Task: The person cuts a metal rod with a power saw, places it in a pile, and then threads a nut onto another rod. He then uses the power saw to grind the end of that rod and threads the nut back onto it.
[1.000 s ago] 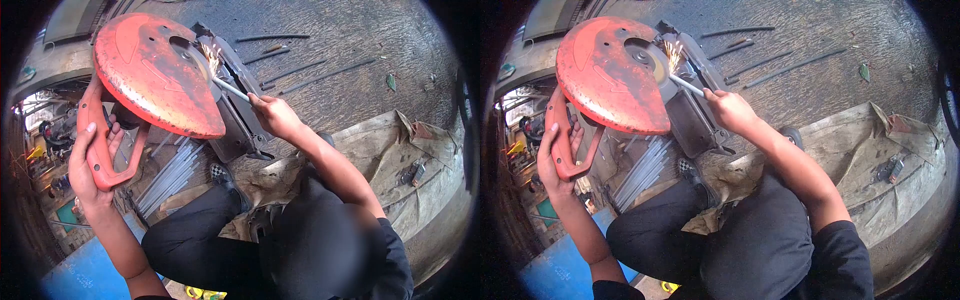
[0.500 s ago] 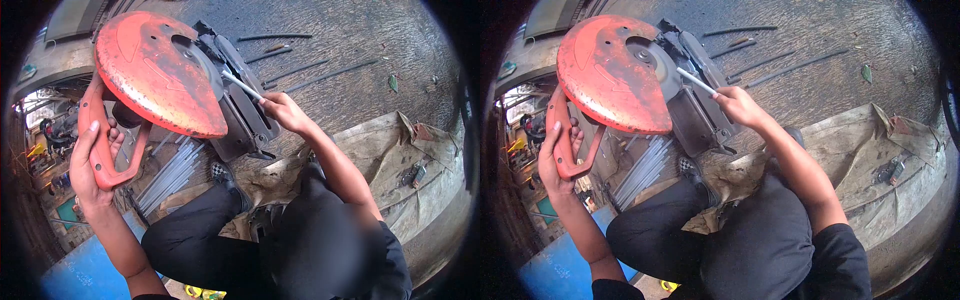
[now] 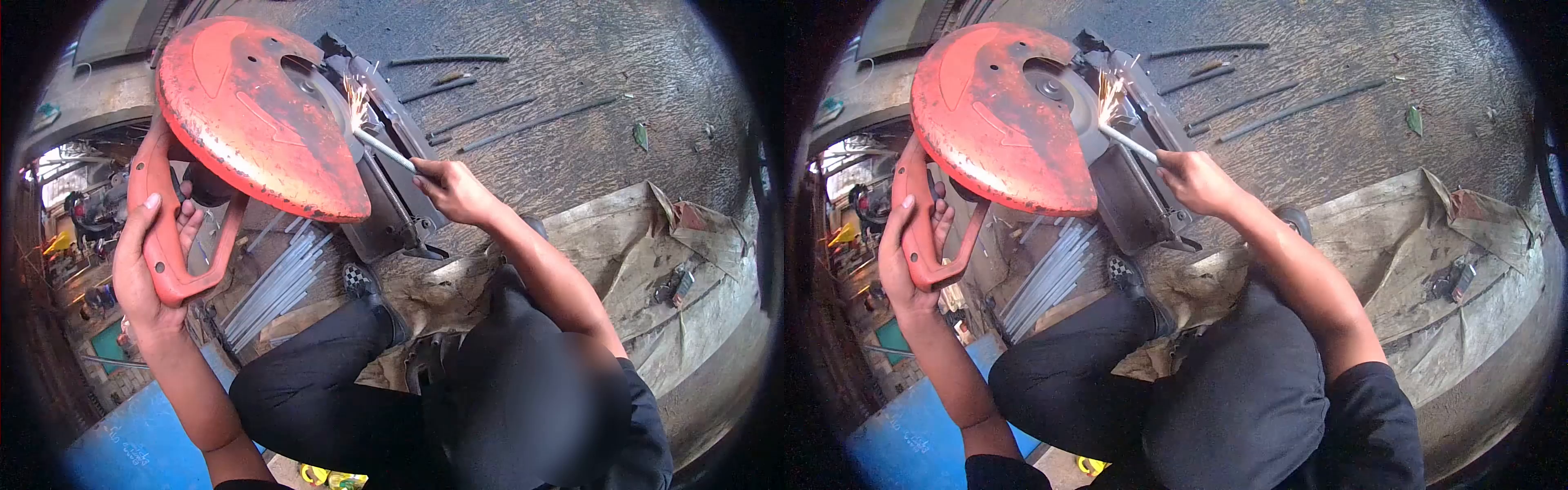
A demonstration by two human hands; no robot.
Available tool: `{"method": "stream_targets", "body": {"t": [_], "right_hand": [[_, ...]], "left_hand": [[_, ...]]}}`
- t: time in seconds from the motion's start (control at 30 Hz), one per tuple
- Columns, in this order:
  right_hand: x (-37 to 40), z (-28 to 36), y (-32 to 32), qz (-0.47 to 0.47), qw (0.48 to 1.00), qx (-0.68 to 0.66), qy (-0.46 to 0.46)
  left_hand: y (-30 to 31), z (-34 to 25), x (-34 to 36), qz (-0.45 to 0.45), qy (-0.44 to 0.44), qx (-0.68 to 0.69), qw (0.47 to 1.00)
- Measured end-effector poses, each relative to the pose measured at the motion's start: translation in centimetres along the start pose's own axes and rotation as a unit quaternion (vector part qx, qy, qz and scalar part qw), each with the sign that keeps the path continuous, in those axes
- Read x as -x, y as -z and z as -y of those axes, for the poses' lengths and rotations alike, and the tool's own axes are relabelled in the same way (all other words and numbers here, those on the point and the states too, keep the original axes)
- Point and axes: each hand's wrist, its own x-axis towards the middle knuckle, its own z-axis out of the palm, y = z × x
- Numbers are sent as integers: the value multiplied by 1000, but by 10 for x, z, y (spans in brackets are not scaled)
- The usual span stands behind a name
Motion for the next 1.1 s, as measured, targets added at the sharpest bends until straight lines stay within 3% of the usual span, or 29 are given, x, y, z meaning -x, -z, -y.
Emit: {"method": "stream_targets", "body": {"t": [0.07,0.2,0.47,0.8,0.9,0.97,1.03,1.1], "right_hand": [[0,-3,-2,-25,997,46,65],[2,11,2,-12,997,69,28],[-2,-7,-4,-70,980,124,140],[1,2,4,-73,959,237,136],[2,6,10,-85,967,178,162],[0,12,15,-33,999,4,-1],[-6,-2,10,-35,999,-35,-17],[-10,-6,12,58,993,-92,-50]], "left_hand": [[2,0,-1,5,6,8,1000],[-2,0,1,0,3,6,1000],[-1,0,0,4,3,-4,1000],[-5,-2,3,2,0,-20,1000],[2,-1,-1,5,1,-31,999],[14,0,-8,43,10,-45,998],[13,0,-7,38,7,-49,998],[7,-1,-4,34,3,-52,998]]}}
